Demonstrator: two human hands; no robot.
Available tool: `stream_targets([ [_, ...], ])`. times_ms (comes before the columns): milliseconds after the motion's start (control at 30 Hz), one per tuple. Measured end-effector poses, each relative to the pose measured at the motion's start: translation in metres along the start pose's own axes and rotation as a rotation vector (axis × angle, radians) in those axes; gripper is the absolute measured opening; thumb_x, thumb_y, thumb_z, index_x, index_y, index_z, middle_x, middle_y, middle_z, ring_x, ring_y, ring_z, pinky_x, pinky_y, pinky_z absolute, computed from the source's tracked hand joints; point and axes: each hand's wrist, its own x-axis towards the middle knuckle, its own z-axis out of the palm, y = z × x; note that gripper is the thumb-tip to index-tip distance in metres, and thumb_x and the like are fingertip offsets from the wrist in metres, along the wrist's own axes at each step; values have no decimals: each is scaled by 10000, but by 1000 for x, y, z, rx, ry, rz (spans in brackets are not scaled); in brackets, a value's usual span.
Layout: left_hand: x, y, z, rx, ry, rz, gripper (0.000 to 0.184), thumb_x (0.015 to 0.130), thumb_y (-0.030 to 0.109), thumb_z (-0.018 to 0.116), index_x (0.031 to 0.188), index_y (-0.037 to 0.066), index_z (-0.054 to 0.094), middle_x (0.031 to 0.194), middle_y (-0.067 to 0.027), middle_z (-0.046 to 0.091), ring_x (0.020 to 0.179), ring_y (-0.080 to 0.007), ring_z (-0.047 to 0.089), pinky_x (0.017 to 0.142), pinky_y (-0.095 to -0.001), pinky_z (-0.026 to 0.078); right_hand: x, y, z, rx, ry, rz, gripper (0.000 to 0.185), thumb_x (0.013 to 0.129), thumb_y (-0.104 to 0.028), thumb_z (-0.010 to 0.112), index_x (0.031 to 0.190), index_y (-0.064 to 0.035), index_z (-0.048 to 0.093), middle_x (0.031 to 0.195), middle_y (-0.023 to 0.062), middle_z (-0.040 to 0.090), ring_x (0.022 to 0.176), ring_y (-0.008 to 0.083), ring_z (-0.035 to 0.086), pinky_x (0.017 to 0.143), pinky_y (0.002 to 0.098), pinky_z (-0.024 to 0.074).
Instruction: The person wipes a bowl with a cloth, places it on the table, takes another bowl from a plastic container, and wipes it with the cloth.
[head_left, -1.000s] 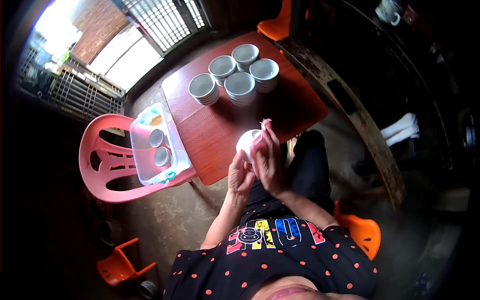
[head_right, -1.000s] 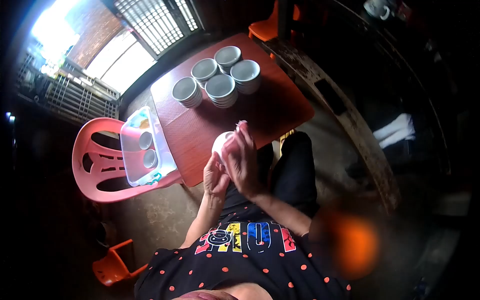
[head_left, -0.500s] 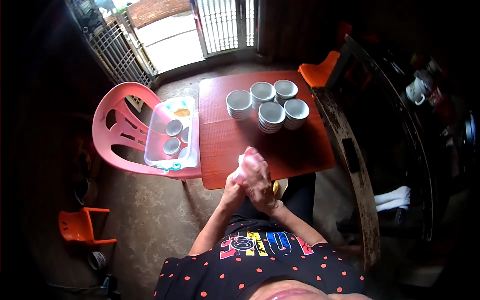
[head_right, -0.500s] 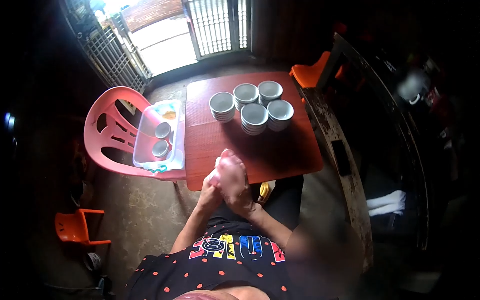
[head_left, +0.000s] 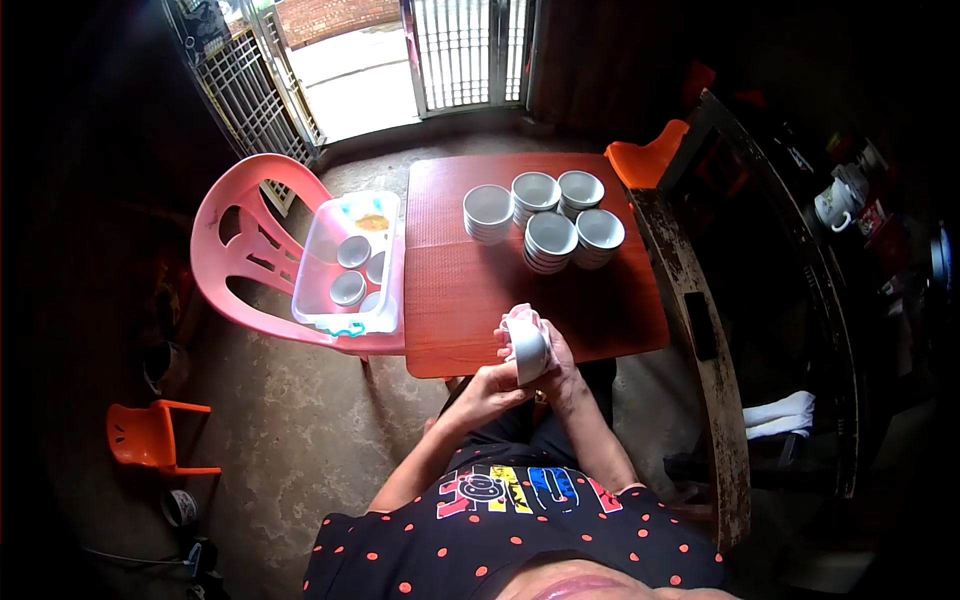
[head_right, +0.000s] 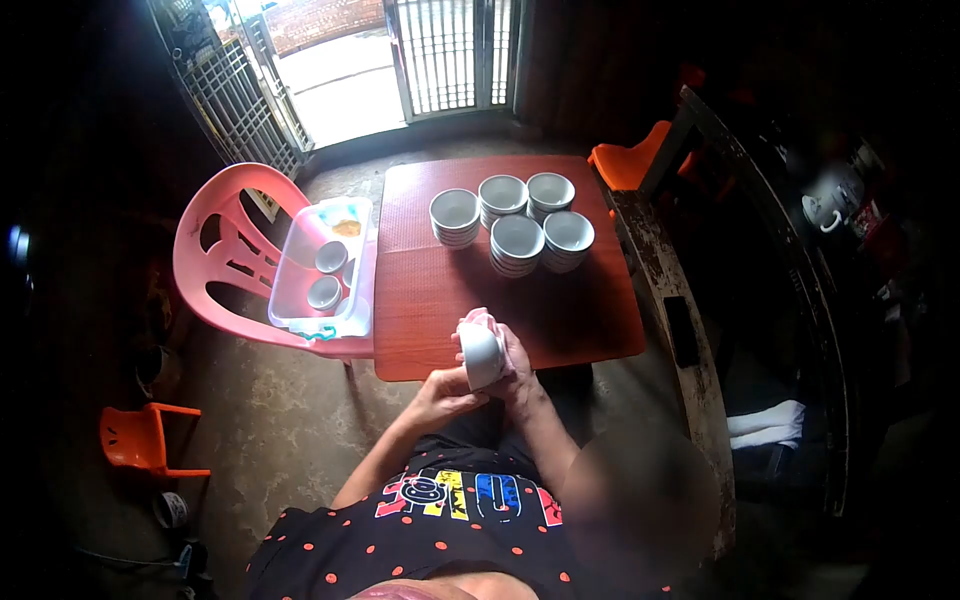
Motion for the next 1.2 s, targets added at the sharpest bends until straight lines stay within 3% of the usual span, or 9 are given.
stream_targets([
  [100, 3, 27, -8, -566, -39, -204, 394, 830, 134, 670, 1156, -51, 548, 1065, -103, 626, 990, -187, 602, 913, -335, 459, -5, -17, 17, -625, -160, -191, 245, 918, -208, 476, 1011, -2, 571, 963, 54, 556, 930, 155, 559, 843, 283, 453],
  [367, 10, -31, 11, 118, 122, 148, 334, 838, -41, 598, 1168, -25, 550, 1037, -82, 634, 975, -128, 587, 877, -289, 468, -11, 22, -9, 158, 366, -231, 506, 937, -478, 330, 1148, -78, 556, 1103, 103, 611, 1007, 243, 585, 876, 389, 489],
  [467, 11, -13, 13, 623, 213, 362, 192, 813, -56, 604, 990, 13, 576, 743, -134, 603, 740, -85, 560, 634, -296, 484, -15, 26, 14, -185, 502, -386, 420, 982, -395, 367, 1214, -76, 512, 1160, 82, 573, 1065, 207, 550, 944, 341, 434],
  [633, 10, -30, -19, 310, 136, 80, 193, 831, -51, 553, 1023, -28, 564, 977, -18, 600, 906, -85, 534, 778, -260, 460, -18, 49, 27, -1850, 461, -1057, 417, 915, -242, 515, 1272, -30, 479, 1311, 187, 450, 1237, 366, 411, 1027, 404, 342],
  [700, 6, -16, -21, 523, 23, 127, 190, 839, -21, 568, 1029, -16, 572, 958, -15, 599, 893, -84, 542, 773, -258, 460, -24, 28, 41, -2211, 113, -961, 305, 854, -204, 546, 1102, -36, 605, 1180, 146, 556, 1208, 353, 444, 988, 428, 378],
  [833, -9, -15, -28, 198, -167, -174, 236, 862, 67, 631, 1070, -39, 594, 993, -29, 623, 928, -78, 553, 826, -255, 454, -10, -15, 22, -1269, -43, -39, 222, 846, -184, 525, 878, -15, 665, 889, 95, 646, 869, 251, 634, 802, 320, 497],
  [967, -16, 13, -18, -100, -191, -186, 309, 848, 68, 654, 1121, -60, 585, 1018, -63, 646, 940, -102, 579, 870, -260, 452, -13, -23, -35, -951, -304, -218, 180, 907, -125, 501, 1016, -31, 609, 966, 130, 652, 863, 243, 641, 807, 338, 499],
  [1133, -11, -4, -46, 19, -263, -216, 327, 842, 81, 663, 1127, -50, 572, 1023, -67, 640, 962, -108, 582, 869, -272, 453, -29, -24, 72, -2211, -155, -143, 247, 872, -262, 518, 836, -66, 664, 845, 124, 676, 776, 320, 645, 664, 378, 515],
  [1200, -7, 4, -48, -6, -293, -213, 367, 844, 83, 660, 1165, -56, 548, 1058, -79, 630, 993, -122, 577, 893, -285, 445, -31, -23, 68, -1783, -13, -82, 312, 856, -337, 571, 924, -55, 686, 806, 87, 681, 749, 228, 649, 697, 324, 507],
])
